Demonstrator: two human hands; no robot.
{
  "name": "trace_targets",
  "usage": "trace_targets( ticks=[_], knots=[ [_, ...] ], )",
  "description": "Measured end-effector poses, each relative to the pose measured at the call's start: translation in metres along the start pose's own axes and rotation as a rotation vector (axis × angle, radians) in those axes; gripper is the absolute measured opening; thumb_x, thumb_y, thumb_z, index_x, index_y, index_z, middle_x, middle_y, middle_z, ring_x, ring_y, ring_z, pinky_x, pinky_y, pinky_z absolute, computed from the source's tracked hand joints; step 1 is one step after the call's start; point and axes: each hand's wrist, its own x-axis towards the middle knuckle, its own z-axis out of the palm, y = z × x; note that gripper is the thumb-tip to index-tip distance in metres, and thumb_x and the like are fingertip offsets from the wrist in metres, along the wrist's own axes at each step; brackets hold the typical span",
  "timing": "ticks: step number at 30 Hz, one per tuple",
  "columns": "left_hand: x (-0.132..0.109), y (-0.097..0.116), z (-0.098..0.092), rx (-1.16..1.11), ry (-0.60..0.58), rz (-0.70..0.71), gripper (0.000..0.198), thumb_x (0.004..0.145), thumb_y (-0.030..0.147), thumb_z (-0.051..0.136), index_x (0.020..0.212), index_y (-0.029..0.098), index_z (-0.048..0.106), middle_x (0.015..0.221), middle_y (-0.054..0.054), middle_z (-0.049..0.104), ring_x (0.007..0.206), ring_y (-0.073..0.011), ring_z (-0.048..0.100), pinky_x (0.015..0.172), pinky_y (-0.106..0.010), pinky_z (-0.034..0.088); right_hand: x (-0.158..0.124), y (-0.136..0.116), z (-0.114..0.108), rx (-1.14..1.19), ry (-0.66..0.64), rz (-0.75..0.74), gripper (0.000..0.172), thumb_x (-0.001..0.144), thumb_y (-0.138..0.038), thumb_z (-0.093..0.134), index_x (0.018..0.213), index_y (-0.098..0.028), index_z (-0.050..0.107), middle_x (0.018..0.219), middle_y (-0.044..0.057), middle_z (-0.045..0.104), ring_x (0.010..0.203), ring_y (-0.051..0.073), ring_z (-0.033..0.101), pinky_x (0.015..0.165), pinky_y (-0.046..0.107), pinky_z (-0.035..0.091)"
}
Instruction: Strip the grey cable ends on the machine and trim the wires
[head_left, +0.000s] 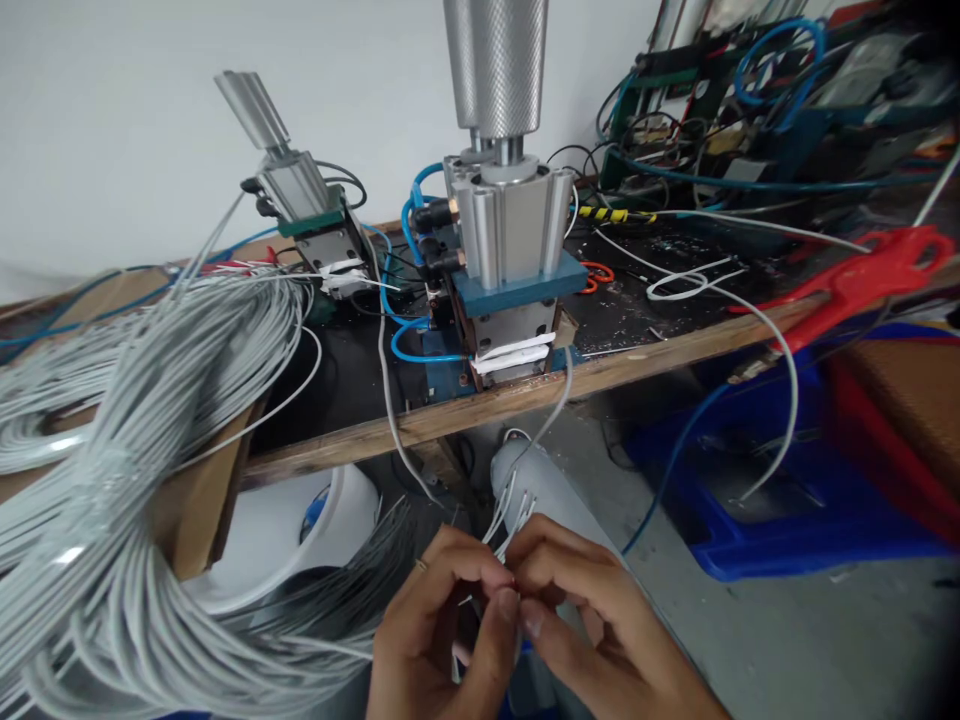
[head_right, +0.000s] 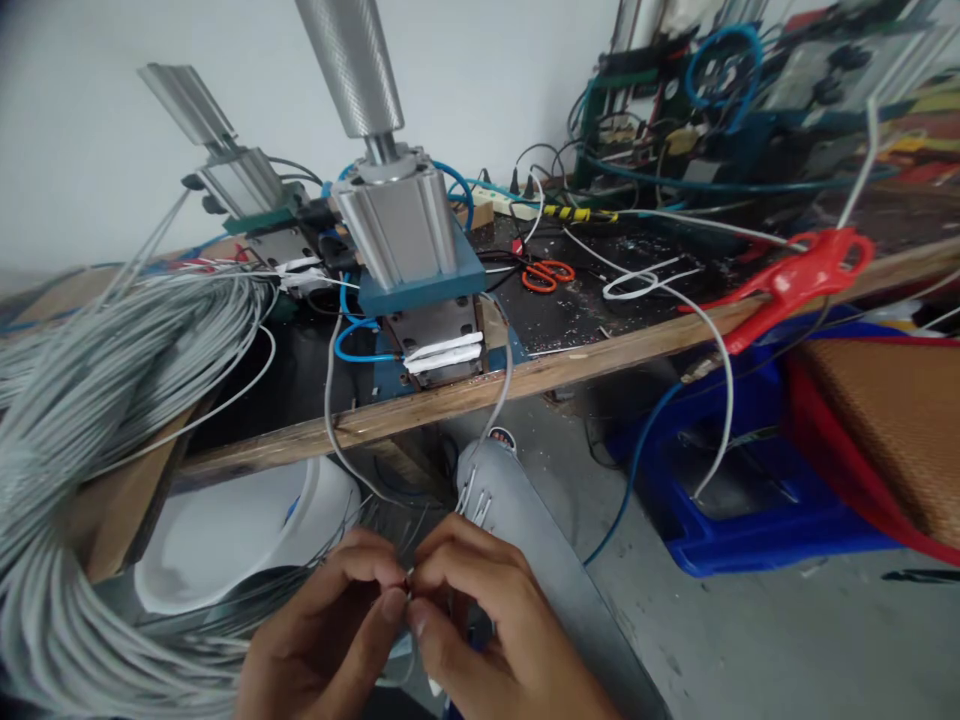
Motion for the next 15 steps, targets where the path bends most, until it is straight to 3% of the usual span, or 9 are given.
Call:
trace_targets(
  ticks=[4,7,11,15],
  knots=[
    [0.001,0.001,-0.004,0.042,-0.025,0.023,0.014,0.097,0.028,0.063,0.084,0.027,0.067,0.08,0.003,0.054,0.068,-0.0108,0.053,0.06,-0.019,0.042,-0.005,0.003,0.002,0.218,-0.079,0.167,0.036,0.108,-0.048,0.057,0.091,-0.017,0.063,0.08,0.001,0.055,0.067,0.01,0.053,0.057,0.02,0.041],
    [0.003,-0.001,-0.007,0.049,-0.07,0.061,0.013,0.097,0.024,0.061,0.084,0.026,0.065,0.078,0.004,0.054,0.06,-0.0098,0.05,0.053,-0.021,0.035,-0.008,0.003,0.003,0.348,-0.136,0.246,0.037,0.109,-0.049,0.057,0.09,-0.017,0.058,0.069,-0.003,0.05,0.055,0.006,0.043,0.05,0.016,0.033],
    [0.007,-0.004,-0.011,0.09,-0.137,0.086,0.012,0.094,0.022,0.06,0.084,0.026,0.062,0.077,0.004,0.054,0.059,-0.0106,0.05,0.053,-0.022,0.034,-0.007,0.0,-0.001,0.261,-0.136,0.214,0.04,0.109,-0.047,0.055,0.082,-0.018,0.054,0.069,-0.003,0.05,0.06,0.008,0.043,0.055,0.019,0.033],
    [0.012,0.001,-0.012,0.141,-0.159,0.095,0.013,0.088,0.015,0.057,0.08,0.026,0.059,0.076,0.005,0.053,0.062,-0.0105,0.049,0.055,-0.022,0.035,-0.008,-0.004,-0.005,-0.048,-0.104,0.194,0.03,0.106,-0.033,0.053,0.079,-0.02,0.056,0.067,-0.003,0.05,0.067,0.012,0.05,0.063,0.022,0.038]
  ],
)
